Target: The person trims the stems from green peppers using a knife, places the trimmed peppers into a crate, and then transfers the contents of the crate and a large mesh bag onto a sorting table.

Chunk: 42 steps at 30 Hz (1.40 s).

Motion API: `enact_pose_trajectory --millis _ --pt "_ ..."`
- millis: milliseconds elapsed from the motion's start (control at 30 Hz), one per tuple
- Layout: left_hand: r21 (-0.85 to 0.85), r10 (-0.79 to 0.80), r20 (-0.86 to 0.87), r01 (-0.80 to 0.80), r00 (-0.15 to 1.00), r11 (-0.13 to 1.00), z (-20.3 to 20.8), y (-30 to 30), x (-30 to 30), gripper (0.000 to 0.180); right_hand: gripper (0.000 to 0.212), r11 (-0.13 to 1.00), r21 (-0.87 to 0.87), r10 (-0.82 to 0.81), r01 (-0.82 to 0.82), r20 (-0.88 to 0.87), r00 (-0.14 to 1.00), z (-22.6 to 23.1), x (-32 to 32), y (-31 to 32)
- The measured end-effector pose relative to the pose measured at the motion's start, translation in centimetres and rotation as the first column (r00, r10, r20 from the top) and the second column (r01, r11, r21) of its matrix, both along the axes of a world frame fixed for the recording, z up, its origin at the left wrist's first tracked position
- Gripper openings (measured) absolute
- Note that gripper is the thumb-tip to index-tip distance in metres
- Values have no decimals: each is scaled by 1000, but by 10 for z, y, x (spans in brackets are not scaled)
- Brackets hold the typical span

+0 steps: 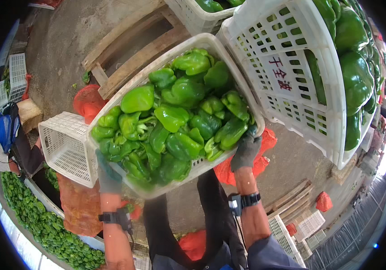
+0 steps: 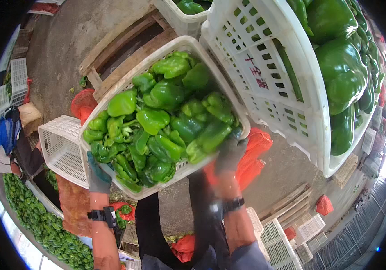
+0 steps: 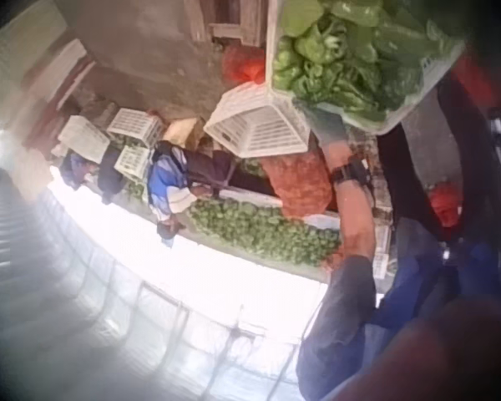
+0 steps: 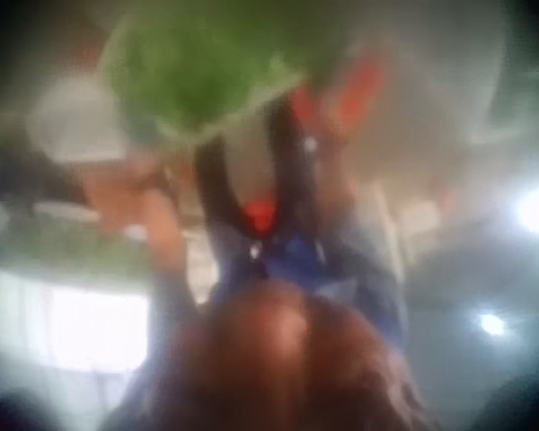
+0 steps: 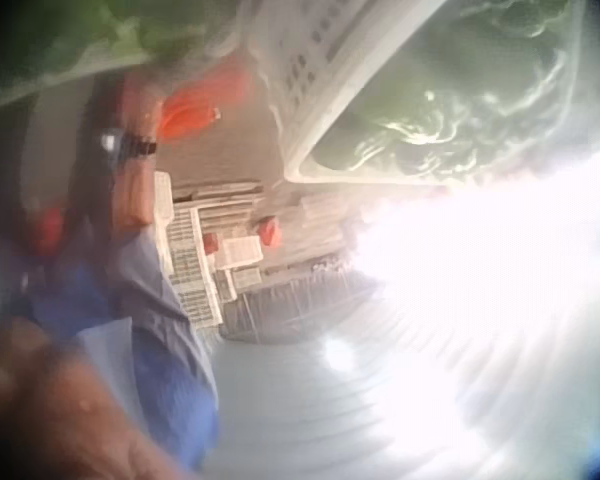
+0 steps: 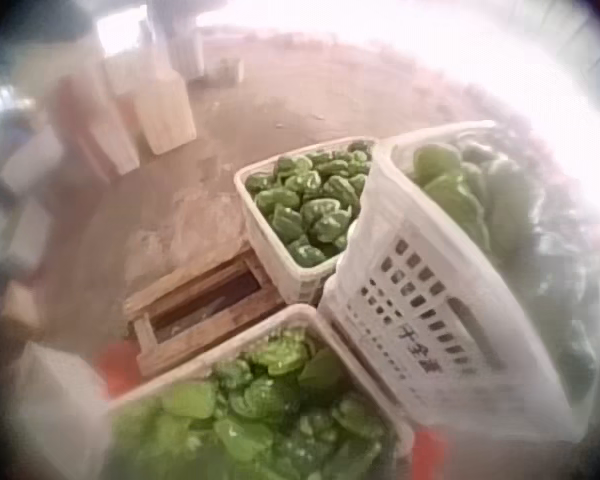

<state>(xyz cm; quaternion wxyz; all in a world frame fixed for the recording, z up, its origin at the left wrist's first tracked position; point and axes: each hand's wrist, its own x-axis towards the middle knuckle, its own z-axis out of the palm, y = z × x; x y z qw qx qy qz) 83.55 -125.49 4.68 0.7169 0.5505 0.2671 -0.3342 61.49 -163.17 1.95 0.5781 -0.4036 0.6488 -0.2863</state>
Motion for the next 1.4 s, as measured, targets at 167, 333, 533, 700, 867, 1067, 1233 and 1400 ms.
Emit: enact_pose_trajectory --millis 167,333,533,700,867,1067,1233,1400 --pt "52 34 15 -35 999 998 -10 -23 19 59 40 985 -119 90 -125 -260 961 -38 -5 -15" --pt "29 -10 -43 12 999 1000 -8 -26 23 58 51 970 -160 115 -185 -372 921 -34 -14 -19" --pt "110 23 -74 -15 997 994 -45 28 24 65 40 991 -26 132 -135 -97 987 -21 -8 10" --pt "147 160 -140 -139 977 979 22 -99 7 65 28 950 -224 158 -216 -251 955 -35 -64 -19" --pt "621 -233 83 133 969 773 -45 9 9 60 56 955 281 155 -97 -192 969 -5 -11 6" --pt "608 -71 81 7 994 794 -61 -7 9 61 96 983 159 64 -94 188 980 -54 -23 2" --pt "668 -68 271 -137 960 731 -38 -31 -7 60 93 976 211 22 -46 112 993 -52 -4 0" --pt "905 -306 105 36 946 423 -32 -40 -11 53 89 969 244 14 -31 74 997 -53 -4 5"
